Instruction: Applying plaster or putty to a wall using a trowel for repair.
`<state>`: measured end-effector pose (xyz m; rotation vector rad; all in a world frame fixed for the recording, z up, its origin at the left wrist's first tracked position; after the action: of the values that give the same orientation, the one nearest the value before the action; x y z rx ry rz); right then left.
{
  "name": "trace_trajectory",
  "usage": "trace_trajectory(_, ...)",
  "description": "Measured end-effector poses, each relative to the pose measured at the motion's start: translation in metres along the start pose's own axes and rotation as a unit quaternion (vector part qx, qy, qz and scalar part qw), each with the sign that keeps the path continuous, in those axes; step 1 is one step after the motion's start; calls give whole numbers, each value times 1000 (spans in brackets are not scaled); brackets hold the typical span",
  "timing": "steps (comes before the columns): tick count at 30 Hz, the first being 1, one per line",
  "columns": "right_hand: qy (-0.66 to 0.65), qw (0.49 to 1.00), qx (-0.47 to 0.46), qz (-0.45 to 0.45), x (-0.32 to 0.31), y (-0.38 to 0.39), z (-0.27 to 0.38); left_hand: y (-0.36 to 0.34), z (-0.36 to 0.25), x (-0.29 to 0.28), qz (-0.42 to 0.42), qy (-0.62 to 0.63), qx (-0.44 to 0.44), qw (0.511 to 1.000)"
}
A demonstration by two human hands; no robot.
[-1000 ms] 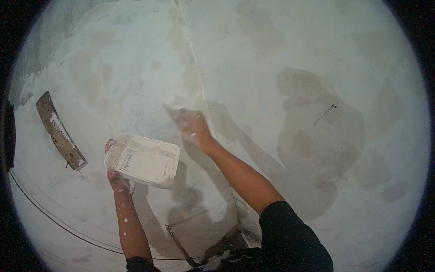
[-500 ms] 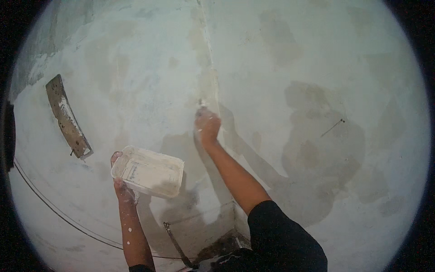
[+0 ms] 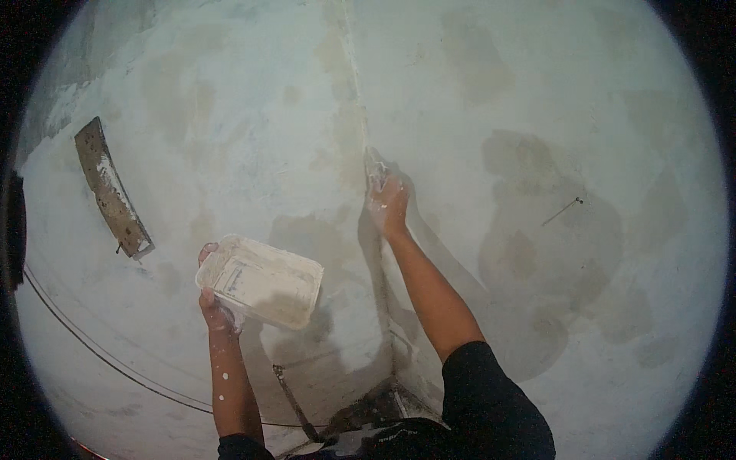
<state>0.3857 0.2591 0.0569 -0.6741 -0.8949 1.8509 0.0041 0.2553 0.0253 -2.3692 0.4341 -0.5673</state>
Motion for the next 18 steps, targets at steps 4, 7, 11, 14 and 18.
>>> trace_trajectory(4, 20, 998, 53, -25, 5, -10, -6, 2, -14, -12, -4, -3, 17, 1000)
trace_trajectory(7, 62, 995, 72, -36, 16, -3, 3, 4, -24, -24, -11, -7, 28, 1000)
trace_trajectory(11, 100, 992, 65, -41, 36, 17, 18, 13, -27, -33, -24, -10, 32, 999)
trace_trajectory(14, 47, 985, -137, 98, 77, 63, 40, 11, -21, -28, -16, -4, 28, 999)
trace_trajectory(18, -353, 890, 90, 274, 84, 129, 91, 7, -12, -29, -11, 68, 32, 997)
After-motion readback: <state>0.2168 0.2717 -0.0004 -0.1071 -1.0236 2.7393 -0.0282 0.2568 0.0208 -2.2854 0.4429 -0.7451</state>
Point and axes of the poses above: each hand's wrist, its own y-axis away from the middle knuckle, its own x-axis out of the palm, z = x × y, the point moved 6 cm from there along -y, towards the middle knuckle, and after that the axes turned 13 degrees about -y, right-handed, at the moved point
